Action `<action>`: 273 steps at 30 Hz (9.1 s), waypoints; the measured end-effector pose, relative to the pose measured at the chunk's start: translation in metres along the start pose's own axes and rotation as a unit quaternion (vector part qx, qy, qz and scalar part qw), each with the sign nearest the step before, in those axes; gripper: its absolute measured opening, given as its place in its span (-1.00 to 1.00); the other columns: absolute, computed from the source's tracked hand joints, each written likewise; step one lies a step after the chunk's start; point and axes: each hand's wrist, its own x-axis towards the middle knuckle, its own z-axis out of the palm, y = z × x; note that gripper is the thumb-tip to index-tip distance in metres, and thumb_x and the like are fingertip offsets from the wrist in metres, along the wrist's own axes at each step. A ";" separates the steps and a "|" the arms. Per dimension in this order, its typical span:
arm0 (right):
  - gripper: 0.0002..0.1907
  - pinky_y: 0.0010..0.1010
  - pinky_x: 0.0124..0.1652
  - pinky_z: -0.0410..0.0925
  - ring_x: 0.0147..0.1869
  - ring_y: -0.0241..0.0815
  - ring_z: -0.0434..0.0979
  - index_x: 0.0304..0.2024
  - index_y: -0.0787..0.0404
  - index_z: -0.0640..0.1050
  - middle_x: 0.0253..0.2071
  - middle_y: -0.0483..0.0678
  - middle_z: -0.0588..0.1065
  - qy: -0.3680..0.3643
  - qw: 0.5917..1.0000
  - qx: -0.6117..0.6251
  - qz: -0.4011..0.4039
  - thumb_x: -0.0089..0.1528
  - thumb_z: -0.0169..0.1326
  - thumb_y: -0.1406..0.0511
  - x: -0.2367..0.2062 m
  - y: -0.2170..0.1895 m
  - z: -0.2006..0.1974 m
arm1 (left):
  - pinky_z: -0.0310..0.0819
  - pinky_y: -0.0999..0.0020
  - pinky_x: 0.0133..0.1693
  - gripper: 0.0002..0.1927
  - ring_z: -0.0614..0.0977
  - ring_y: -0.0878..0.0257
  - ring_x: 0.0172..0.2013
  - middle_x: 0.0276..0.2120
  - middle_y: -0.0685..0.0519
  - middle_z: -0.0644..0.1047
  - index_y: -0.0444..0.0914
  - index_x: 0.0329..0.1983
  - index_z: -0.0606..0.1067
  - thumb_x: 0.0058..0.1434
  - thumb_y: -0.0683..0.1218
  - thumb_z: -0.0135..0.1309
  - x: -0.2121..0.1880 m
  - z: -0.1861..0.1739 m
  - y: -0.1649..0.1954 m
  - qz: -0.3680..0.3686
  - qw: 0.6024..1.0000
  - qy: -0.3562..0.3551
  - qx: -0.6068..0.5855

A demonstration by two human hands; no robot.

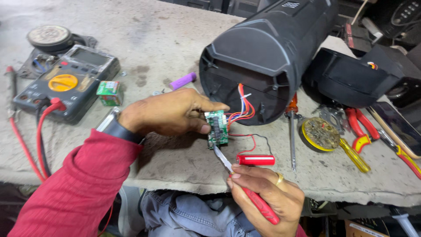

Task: The person repairs a portable speaker on a workbench, holding a green circuit board wired to the open speaker cabinet and working on its connections. They use a screwdriver and pliers on the board and wires, with a multimeter connected nearby, repositioning the board and battery cell as they work.

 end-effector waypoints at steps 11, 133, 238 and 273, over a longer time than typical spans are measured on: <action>-0.71 -0.48 -0.18 0.59 -0.14 -0.20 0.76 -0.21 0.20 0.62 -0.17 -0.03 0.66 0.020 0.999 0.011 -0.042 0.06 0.40 0.50 -0.004 0.014 -0.008 | 0.54 0.45 -0.04 -0.36 0.65 0.39 -0.10 0.11 0.15 0.64 -0.13 0.41 0.40 0.21 -0.17 0.13 0.001 0.011 0.009 -0.051 0.992 0.002 -0.113; -0.80 -0.38 0.15 0.45 0.11 -0.10 0.63 -0.08 0.31 0.63 0.00 0.08 0.60 -0.031 0.954 -0.293 0.051 0.23 0.25 0.49 0.027 0.046 -0.051 | 0.46 0.04 -0.33 -0.50 0.68 -0.04 -0.35 -0.51 0.00 0.63 -0.18 -0.34 0.57 -0.22 0.18 0.46 -0.035 -0.014 0.008 0.078 0.984 0.100 0.128; -0.68 -0.26 0.16 0.39 0.15 -0.03 0.56 0.01 0.20 0.66 -0.02 0.01 0.60 -0.026 0.928 -0.365 0.066 0.19 0.32 0.36 0.023 0.046 -0.049 | 0.50 0.13 -0.16 -0.35 0.69 0.01 -0.14 -0.25 -0.03 0.68 -0.17 0.03 0.55 -0.19 0.04 0.46 -0.040 -0.012 0.015 0.066 0.991 0.089 0.081; -0.67 -0.29 0.23 0.33 0.21 -0.06 0.52 0.01 0.14 0.65 0.02 -0.07 0.59 -0.061 0.925 -0.373 0.033 0.17 0.25 0.42 0.019 0.065 -0.061 | 0.48 0.18 -0.10 -0.73 0.61 -0.02 -0.22 -0.27 -0.18 0.58 -0.41 -0.15 0.49 0.46 -0.08 -0.07 -0.028 -0.009 -0.004 0.100 0.988 0.104 0.057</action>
